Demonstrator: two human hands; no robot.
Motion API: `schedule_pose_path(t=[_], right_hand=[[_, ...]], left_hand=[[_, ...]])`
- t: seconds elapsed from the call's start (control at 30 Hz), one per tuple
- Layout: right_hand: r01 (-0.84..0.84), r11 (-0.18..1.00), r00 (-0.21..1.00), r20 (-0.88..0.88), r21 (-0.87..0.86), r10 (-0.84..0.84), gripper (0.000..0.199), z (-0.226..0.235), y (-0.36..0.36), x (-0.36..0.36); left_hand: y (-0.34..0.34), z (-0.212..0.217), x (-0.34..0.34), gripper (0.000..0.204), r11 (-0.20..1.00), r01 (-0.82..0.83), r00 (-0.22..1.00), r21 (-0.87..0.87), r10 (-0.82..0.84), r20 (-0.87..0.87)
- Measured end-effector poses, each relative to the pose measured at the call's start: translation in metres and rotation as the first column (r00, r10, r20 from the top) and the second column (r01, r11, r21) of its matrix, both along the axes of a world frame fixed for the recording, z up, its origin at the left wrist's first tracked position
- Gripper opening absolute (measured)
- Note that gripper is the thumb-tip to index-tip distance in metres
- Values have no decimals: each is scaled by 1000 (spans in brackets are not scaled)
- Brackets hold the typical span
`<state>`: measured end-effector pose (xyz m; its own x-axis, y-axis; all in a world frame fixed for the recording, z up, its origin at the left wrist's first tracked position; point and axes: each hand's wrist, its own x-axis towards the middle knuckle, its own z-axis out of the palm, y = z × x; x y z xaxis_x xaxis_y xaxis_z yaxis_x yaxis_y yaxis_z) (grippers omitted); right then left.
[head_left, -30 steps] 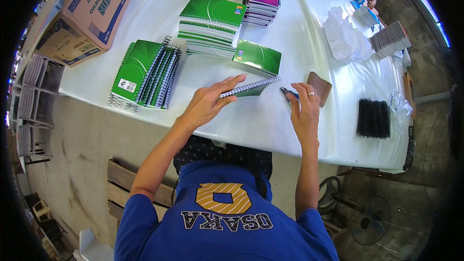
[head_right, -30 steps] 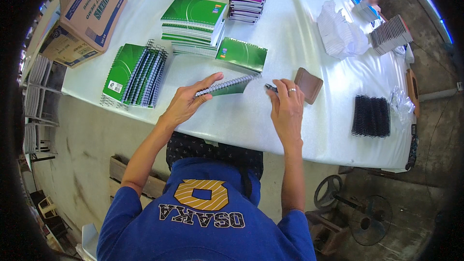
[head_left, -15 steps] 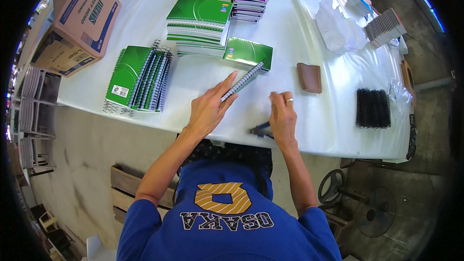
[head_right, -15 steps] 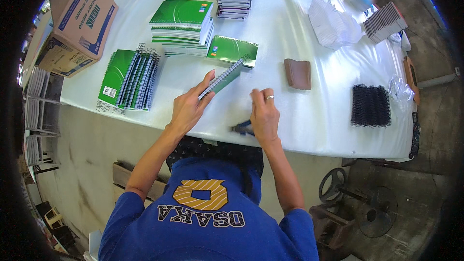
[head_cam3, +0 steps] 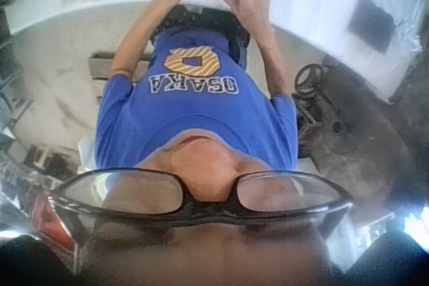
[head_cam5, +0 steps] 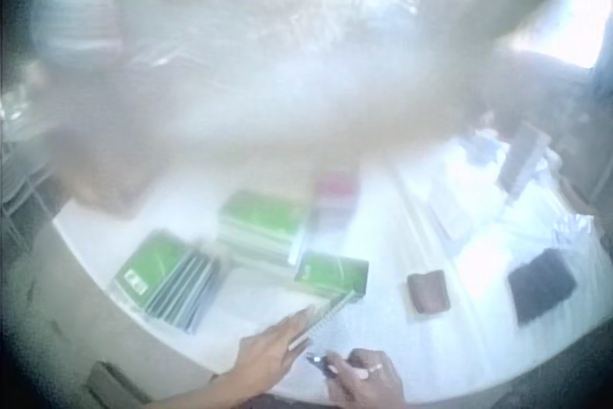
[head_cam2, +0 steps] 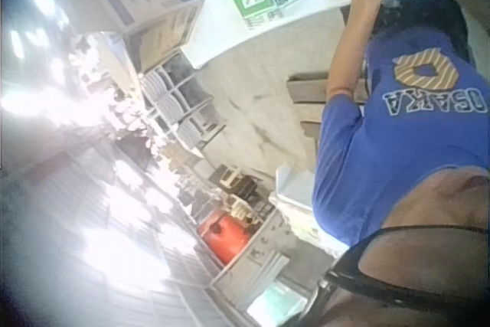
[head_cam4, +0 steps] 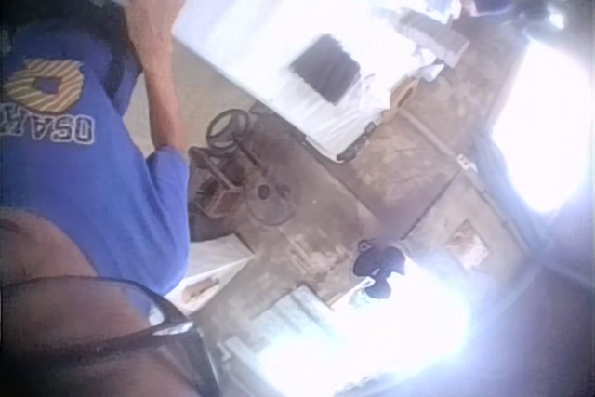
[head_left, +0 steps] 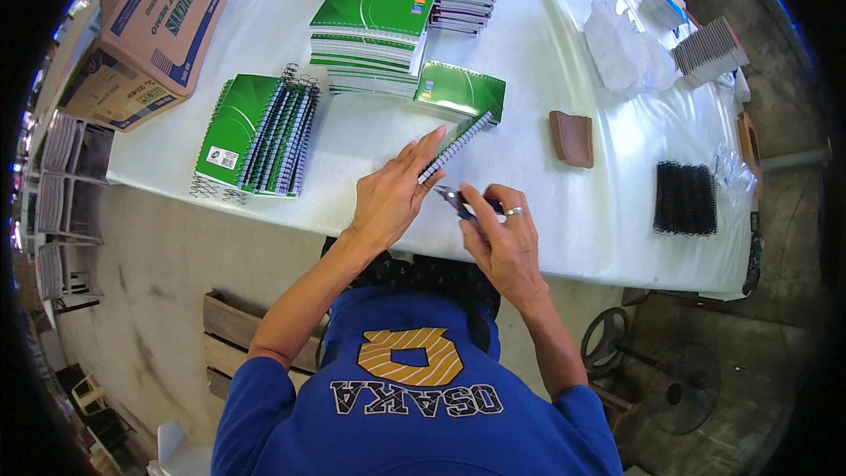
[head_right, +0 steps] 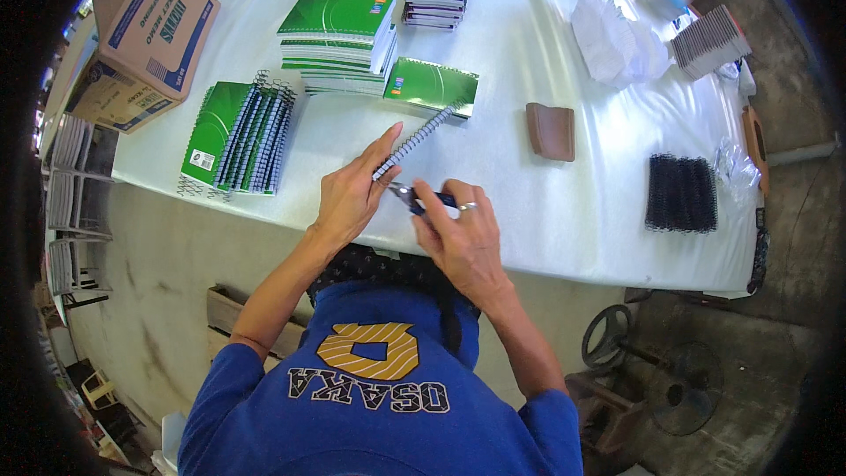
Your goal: The person assembles spiral notebooks by hand and using pliers, inserting a spiral coil into pre-punched holes of notebook covers and pages, and crimping the ends of the coil to secure it.
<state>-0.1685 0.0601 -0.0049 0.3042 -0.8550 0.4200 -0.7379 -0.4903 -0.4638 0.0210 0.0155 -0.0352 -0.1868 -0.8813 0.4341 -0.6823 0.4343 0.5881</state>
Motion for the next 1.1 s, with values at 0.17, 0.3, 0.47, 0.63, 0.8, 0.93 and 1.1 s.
schedule_pose_path(t=[0.17,0.3,0.47,0.63,0.8,0.93,1.1], right_hand=[[-53,995,998,-29,-88,51,44,9,-7,9],[-102,991,995,1,-85,103,38,9,-10,7],[-423,436,829,533,794,-167,29,34,-24,-2],[-129,938,983,163,320,80,27,15,-38,-26],[190,980,922,-354,54,-159,30,-29,-42,-61],[191,978,939,-273,-83,-207,36,-31,-46,-47],[-346,926,700,699,154,146,68,27,-65,74]], left_hand=[[0,16,-2,63,999,-41,997,-26,42,59],[1,22,-2,62,998,-58,983,-27,62,176],[6,24,11,63,986,-78,950,-146,118,290],[17,86,58,60,944,-130,948,-302,207,241],[17,136,144,57,898,-276,840,-342,398,368],[18,121,197,52,965,-257,962,-51,261,86],[-8,100,216,79,939,313,721,-146,-334,-607]])
